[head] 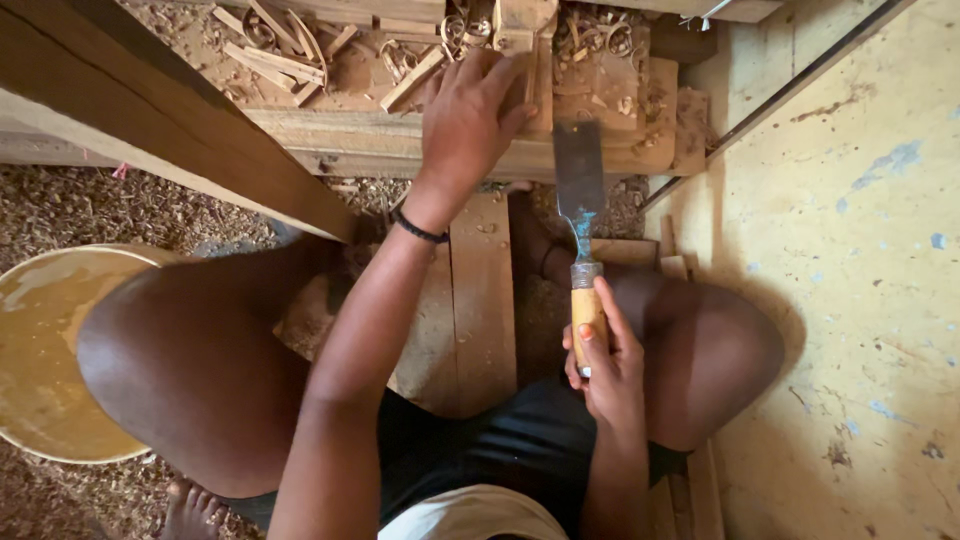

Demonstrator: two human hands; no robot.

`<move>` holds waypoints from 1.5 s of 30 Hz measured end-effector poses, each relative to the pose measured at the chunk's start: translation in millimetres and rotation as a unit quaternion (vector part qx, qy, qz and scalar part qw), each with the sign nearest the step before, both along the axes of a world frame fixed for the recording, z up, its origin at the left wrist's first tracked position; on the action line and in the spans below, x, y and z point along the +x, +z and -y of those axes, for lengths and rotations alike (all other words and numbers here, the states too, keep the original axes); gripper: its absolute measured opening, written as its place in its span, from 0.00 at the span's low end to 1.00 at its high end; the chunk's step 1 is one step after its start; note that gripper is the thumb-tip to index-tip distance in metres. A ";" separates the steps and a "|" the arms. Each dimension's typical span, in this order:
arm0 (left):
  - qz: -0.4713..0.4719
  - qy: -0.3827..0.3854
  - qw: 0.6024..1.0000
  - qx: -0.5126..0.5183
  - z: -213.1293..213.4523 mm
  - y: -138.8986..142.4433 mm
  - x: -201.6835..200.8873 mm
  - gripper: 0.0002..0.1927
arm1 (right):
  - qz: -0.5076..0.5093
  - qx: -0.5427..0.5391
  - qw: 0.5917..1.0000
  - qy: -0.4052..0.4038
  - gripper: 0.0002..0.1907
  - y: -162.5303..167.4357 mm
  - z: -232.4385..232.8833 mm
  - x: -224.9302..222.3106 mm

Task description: The person uses a chisel to carve wood pieces while sitting on the floor, removing shavings to shape the material.

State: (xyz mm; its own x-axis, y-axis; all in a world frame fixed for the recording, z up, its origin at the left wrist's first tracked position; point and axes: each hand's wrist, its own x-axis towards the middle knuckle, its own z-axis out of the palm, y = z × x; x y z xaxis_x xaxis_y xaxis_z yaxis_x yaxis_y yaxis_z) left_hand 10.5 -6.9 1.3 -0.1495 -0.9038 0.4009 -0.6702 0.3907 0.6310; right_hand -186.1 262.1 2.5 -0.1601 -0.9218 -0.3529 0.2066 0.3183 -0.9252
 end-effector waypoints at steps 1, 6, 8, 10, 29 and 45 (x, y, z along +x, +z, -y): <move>0.004 0.007 1.000 0.013 1.2 -1.9 -0.5 0.31 | 0.009 -0.003 1.000 -0.002 0.33 0.9 -0.5 -0.4; 0.013 0.019 0.999 0.025 3.1 -8.9 -1.2 0.41 | 0.034 -0.014 0.999 -0.027 0.31 4.9 -3.9 -2.4; 0.027 0.023 0.998 0.046 1.6 -8.3 -1.8 0.46 | 0.048 -0.014 0.998 -0.039 0.31 7.1 -6.1 -3.8; 0.014 0.030 0.999 0.010 -2.1 -4.7 -2.4 0.50 | 0.058 -0.010 0.997 -0.052 0.31 10.3 -8.8 -5.9; -0.050 -0.341 0.930 -0.128 -73.6 47.9 -59.4 0.22 | 0.136 -0.036 0.990 -0.027 0.37 38.0 -11.5 17.4; -0.065 -0.323 0.941 -0.073 -60.9 37.3 -55.4 0.22 | 0.117 -0.029 0.993 -0.014 0.34 37.0 -1.7 19.5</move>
State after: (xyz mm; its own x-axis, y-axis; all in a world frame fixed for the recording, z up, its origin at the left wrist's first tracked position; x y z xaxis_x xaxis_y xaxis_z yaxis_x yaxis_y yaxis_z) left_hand -44.9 54.0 38.6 -0.5899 -0.5753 0.5667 -0.1834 0.7789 0.5998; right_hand -166.5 263.7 39.5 -0.1059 -0.9379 -0.3304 0.4255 0.2576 -0.8675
